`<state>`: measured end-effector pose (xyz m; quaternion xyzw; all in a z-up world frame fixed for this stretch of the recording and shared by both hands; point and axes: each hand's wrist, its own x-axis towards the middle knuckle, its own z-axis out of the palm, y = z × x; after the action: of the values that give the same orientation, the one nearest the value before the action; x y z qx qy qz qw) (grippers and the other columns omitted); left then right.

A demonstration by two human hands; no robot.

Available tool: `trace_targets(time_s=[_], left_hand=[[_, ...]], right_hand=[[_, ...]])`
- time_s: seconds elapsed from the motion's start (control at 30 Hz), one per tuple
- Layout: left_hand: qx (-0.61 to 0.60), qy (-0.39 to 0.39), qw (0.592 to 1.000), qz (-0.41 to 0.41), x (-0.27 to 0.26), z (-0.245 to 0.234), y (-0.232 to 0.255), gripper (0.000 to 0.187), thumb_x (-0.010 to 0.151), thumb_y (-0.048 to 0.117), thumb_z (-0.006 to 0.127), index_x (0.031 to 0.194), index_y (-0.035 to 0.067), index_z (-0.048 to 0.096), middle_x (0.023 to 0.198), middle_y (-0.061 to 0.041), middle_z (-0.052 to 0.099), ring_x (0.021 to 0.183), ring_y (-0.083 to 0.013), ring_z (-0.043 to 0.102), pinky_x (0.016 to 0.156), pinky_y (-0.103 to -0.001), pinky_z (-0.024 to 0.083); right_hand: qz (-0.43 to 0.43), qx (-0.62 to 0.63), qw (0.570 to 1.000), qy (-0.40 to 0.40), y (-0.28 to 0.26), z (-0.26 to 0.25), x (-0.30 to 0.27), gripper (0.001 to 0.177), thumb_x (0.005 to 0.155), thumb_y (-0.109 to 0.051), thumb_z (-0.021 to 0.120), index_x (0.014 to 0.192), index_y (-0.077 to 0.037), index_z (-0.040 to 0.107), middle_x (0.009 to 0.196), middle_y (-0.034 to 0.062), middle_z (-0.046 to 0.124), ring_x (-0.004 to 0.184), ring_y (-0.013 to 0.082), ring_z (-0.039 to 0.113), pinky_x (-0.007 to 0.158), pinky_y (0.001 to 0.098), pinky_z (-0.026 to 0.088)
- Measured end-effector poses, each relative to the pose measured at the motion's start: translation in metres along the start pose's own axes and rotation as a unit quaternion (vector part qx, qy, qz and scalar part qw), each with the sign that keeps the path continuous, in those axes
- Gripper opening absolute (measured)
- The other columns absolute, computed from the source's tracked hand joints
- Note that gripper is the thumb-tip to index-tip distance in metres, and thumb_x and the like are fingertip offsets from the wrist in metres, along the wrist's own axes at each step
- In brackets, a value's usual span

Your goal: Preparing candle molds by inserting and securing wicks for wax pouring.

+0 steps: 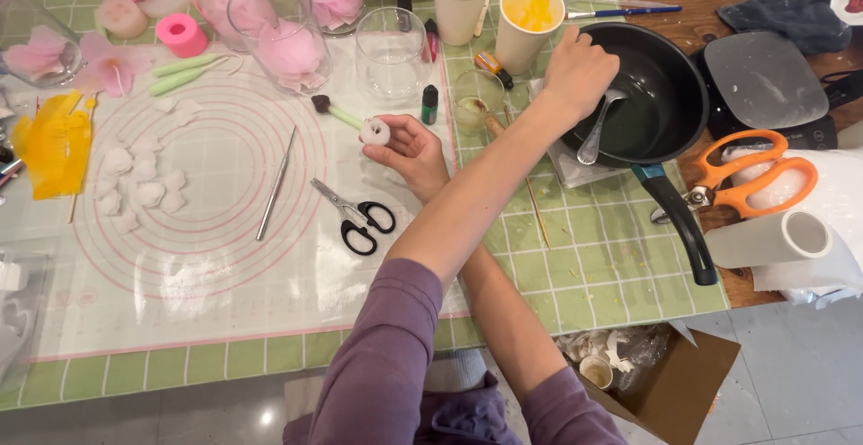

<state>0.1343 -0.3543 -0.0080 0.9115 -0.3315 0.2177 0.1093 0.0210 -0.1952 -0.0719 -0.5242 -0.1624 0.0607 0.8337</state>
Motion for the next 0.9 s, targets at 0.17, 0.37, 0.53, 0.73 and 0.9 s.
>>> trace_targets(time_s=[0.17,0.37,0.53,0.73,0.9], left_hand=[[-0.001,0.006,1.0,0.006,-0.001,-0.007,0.001,0.015,0.068,0.003,0.072,0.069,0.017,0.072,0.074,-0.005,0.072,0.088,-0.0232,0.065,0.089,-0.037,0.039],[-0.073,0.085,0.994,-0.006,-0.002,-0.035,-0.008,0.013,0.059,0.007,0.075,0.07,0.012,0.072,0.072,-0.009,0.072,0.084,-0.0277,0.069,0.089,-0.043,0.042],[-0.26,0.139,0.954,-0.063,-0.012,-0.081,-0.045,0.004,0.068,0.007,0.075,0.066,0.011,0.075,0.069,-0.006,0.073,0.079,-0.026,0.071,0.083,-0.043,0.049],[-0.409,0.253,0.876,-0.027,-0.097,-0.186,-0.133,0.006,0.081,0.008,0.076,0.084,0.004,0.074,0.073,-0.002,0.074,0.067,-0.0129,0.073,0.063,-0.03,0.059],[-0.202,0.269,0.936,-0.101,-0.19,-0.21,-0.176,0.003,0.085,0.007,0.077,0.084,0.006,0.074,0.074,-0.002,0.072,0.069,-0.0186,0.063,0.077,-0.037,0.044]], right_hand=[[-0.004,-0.011,1.0,-0.004,-0.004,0.001,-0.001,0.047,0.087,0.001,0.081,0.128,0.003,0.059,0.119,0.013,0.072,0.113,0.0189,0.07,0.103,0.0335,0.057],[-0.008,0.008,1.0,0.01,0.003,-0.001,0.001,0.049,0.086,0.003,0.081,0.129,0.004,0.058,0.119,0.0129,0.072,0.113,0.0191,0.07,0.102,0.0333,0.056],[-0.029,-0.006,0.999,0.015,-0.006,0.004,-0.005,0.061,0.087,0.003,0.079,0.14,0.001,0.049,0.121,0.0116,0.071,0.113,0.0178,0.067,0.1,0.0319,0.054],[-0.104,0.083,0.991,-0.01,-0.002,-0.006,-0.001,0.053,0.092,0.007,0.073,0.139,-0.001,0.05,0.137,0.0118,0.063,0.128,0.0189,0.063,0.111,0.0327,0.053],[-0.099,0.001,0.995,0.025,-0.024,0.013,-0.006,0.045,0.089,0.01,0.075,0.127,-0.001,0.051,0.137,0.016,0.062,0.127,0.0247,0.065,0.106,0.0335,0.056]])
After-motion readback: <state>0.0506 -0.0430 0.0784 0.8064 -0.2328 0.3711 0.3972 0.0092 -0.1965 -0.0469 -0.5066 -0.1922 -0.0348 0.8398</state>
